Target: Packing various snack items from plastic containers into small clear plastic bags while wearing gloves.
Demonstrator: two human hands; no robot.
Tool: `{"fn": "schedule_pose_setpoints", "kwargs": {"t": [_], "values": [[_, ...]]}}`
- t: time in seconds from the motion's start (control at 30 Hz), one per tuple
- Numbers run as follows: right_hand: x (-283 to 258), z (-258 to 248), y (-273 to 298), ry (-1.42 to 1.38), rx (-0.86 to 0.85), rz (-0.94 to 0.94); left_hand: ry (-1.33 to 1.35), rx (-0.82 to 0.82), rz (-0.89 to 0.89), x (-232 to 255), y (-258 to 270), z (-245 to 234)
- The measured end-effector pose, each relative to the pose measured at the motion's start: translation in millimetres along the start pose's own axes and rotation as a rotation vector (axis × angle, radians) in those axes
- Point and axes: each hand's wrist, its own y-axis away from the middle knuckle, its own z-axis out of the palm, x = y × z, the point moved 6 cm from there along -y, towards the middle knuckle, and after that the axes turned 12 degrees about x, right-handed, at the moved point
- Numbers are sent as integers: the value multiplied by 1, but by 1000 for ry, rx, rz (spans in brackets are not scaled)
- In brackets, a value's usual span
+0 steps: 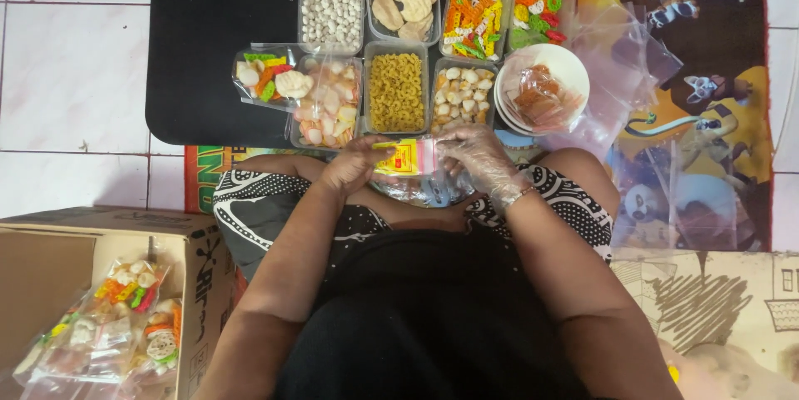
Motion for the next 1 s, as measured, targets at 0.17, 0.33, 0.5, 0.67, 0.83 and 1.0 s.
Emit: {"fn": "schedule_pose_setpoints", "kwargs": {"t": [0.17,0.33,0.5,0.67,0.83,1.0], "values": [[4,-1,-3,4,-5,-47,18,-13,-5,1,0,3],[-9,4,7,1,-4,-27,-26,-50,-4,-8,-7,-1],[8,8,-2,-46,20,77,283,30,10,-2,-31,-33],[5,47,37,909,-188,-487,396,-82,-15,2,-30,-40],[-19,69,70,908,-339,134,351,-115,-9,-2,-32,-39],[-81,76,97,871,-334,160,412,-83,17,9,-17,-35]]}}
